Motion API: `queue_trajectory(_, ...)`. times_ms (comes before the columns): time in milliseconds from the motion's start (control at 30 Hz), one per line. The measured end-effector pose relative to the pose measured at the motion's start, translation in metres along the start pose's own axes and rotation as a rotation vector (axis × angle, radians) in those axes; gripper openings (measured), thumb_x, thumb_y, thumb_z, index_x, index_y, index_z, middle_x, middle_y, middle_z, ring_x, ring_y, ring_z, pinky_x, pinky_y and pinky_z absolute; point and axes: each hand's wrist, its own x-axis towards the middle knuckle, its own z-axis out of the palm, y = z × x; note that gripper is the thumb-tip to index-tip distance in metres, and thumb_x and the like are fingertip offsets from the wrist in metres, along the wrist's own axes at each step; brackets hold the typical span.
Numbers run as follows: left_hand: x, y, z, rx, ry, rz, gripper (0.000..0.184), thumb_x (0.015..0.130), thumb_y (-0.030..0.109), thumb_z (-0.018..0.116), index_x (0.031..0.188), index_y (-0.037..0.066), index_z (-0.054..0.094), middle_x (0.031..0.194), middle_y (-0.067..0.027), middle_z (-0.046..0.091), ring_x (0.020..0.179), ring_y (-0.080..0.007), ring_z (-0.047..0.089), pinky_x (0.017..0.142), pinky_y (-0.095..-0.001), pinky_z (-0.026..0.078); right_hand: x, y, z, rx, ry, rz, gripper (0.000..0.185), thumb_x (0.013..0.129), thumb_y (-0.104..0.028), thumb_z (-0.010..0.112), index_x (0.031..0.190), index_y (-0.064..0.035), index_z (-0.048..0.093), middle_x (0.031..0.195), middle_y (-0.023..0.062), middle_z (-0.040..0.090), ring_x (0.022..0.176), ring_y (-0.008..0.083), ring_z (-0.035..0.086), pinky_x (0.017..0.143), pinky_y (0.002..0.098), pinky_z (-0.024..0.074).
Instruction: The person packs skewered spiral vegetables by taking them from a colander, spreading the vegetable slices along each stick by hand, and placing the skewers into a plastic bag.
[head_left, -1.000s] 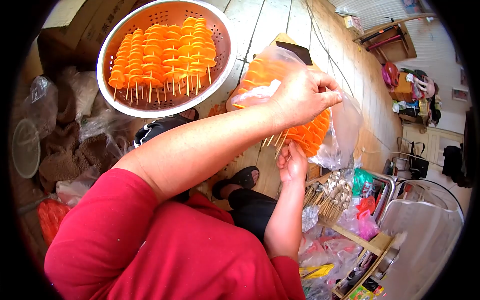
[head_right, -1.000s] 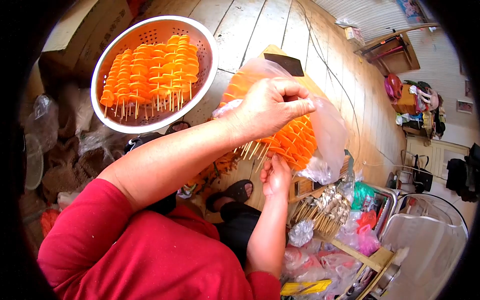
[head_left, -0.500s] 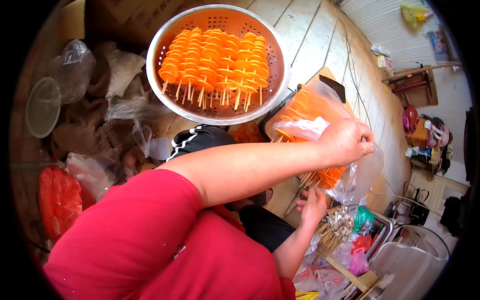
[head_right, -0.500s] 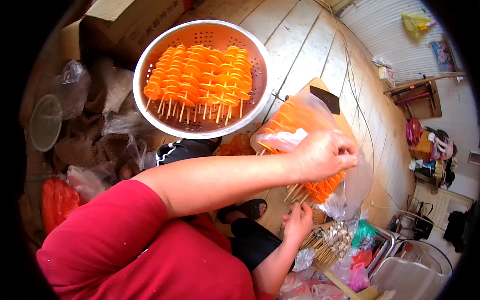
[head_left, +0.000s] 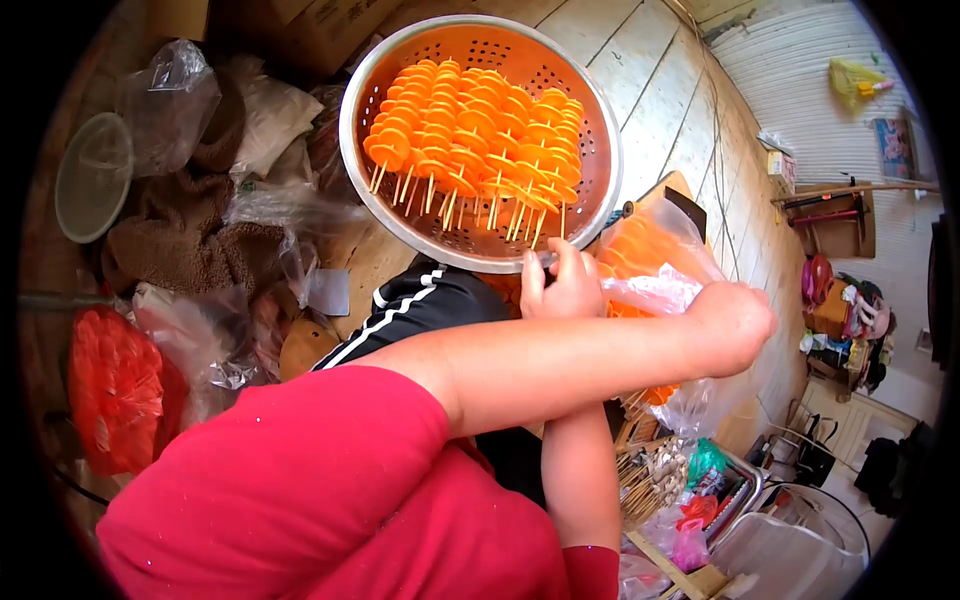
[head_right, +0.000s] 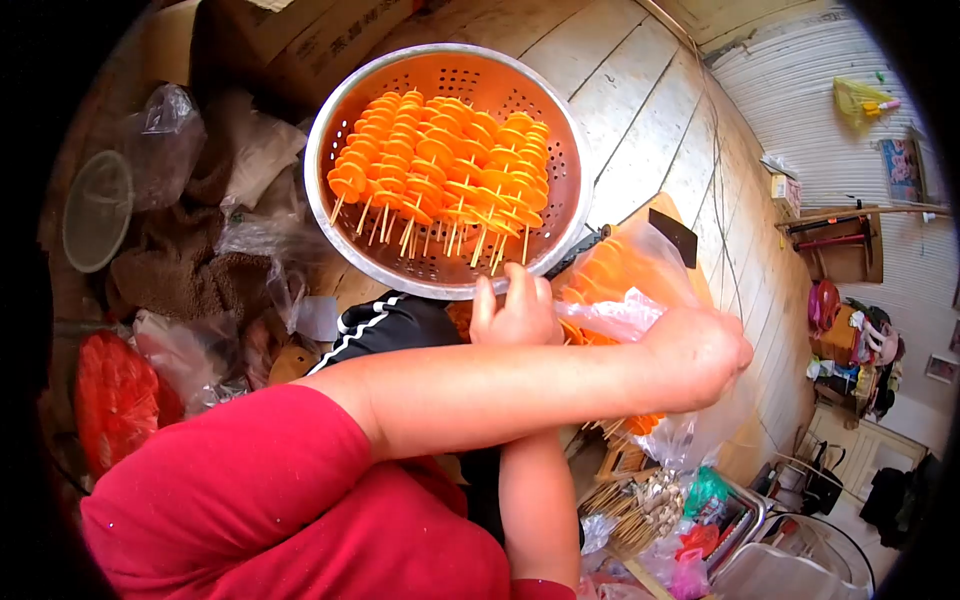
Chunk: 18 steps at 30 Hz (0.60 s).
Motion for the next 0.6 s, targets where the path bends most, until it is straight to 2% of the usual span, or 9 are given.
queue_trajectory(33,0.001,0.0,0.0,0.002,0.006,-0.002,0.01,0.066,0.012,0.06,0.072,0.007,0.066,0.081,-0.0143,0.063,0.076,-0.0309,0.063,0.066,-0.0403,0.051,0.011,-0.007,0.003,-0.243,0.056,-0.044,0.037,0.076,-0.033,0.068,0.099,-0.004,0.061,0.093,0.0144,0.061,0.079,0.0307,0.061,0.067,0.0412,0.0483)
queue_trajectory(67,0.001,0.002,0.001,0.022,-0.024,-0.009,0.011,0.065,0.011,0.061,0.072,0.006,0.067,0.081,-0.0143,0.064,0.077,-0.0299,0.064,0.065,-0.0395,0.052,0.021,-0.015,0.004,-0.319,0.076,-0.066,0.038,0.075,-0.038,0.068,0.086,-0.0022,0.063,0.086,0.0162,0.061,0.075,0.0345,0.06,0.065,0.0436,0.0487)
queue_trajectory(133,0.0,0.004,0.0,0.038,-0.052,-0.015,0.012,0.063,0.011,0.063,0.073,0.005,0.067,0.08,-0.0144,0.064,0.077,-0.029,0.064,0.065,-0.0387,0.052,0.039,-0.022,0.003,-0.424,-0.042,-0.05,0.042,0.073,-0.043,0.068,0.079,-0.0007,0.066,0.082,0.0173,0.061,0.074,0.0339,0.062,0.065,0.0438,0.0495)
queue_trajectory(233,0.003,0.004,-0.003,0.028,-0.082,-0.016,0.013,0.062,0.01,0.064,0.074,0.006,0.068,0.081,-0.014,0.065,0.077,-0.0282,0.065,0.064,-0.0378,0.052,0.055,-0.025,0.009,-0.513,-0.171,0.022,0.047,0.07,-0.046,0.068,0.077,0.0003,0.069,0.083,0.0189,0.062,0.076,0.0333,0.063,0.066,0.0429,0.0509)
queue_trajectory(333,0.004,0.003,-0.007,0.022,-0.103,-0.023,0.013,0.062,0.01,0.064,0.074,0.007,0.068,0.081,-0.0135,0.065,0.077,-0.028,0.065,0.063,-0.0378,0.053,0.063,-0.029,0.012,-0.564,-0.252,0.045,0.047,0.069,-0.044,0.069,0.081,0.0006,0.069,0.087,0.02,0.063,0.08,0.0323,0.064,0.067,0.0413,0.0517)
queue_trajectory(467,0.004,0.003,-0.009,0.004,-0.091,-0.027,0.013,0.062,0.01,0.063,0.074,0.006,0.068,0.08,-0.0134,0.065,0.076,-0.0284,0.065,0.063,-0.0382,0.053,0.066,-0.019,0.023,-0.561,-0.198,0.034,0.041,0.069,-0.039,0.067,0.078,0.0006,0.069,0.082,0.0195,0.064,0.076,0.0332,0.065,0.067,0.0408,0.0519)
queue_trajectory(567,0.002,0.003,-0.011,-0.016,-0.069,-0.026,0.012,0.063,0.009,0.062,0.073,0.006,0.068,0.079,-0.0139,0.065,0.076,-0.0291,0.065,0.063,-0.039,0.053,0.064,-0.019,0.023,-0.486,-0.127,0.089,0.036,0.068,-0.034,0.065,0.073,0.001,0.068,0.074,0.0188,0.064,0.069,0.035,0.064,0.065,0.0406,0.0519)
queue_trajectory(600,0.001,0.004,-0.012,-0.027,-0.06,-0.023,0.012,0.063,0.009,0.061,0.072,0.006,0.068,0.079,-0.0142,0.065,0.076,-0.0295,0.065,0.063,-0.0396,0.052,0.063,-0.018,0.019,-0.316,-0.125,0.131,0.032,0.071,-0.031,0.065,0.074,0.0009,0.067,0.069,0.0162,0.064,0.061,0.031,0.063,0.059,0.0378,0.0511)
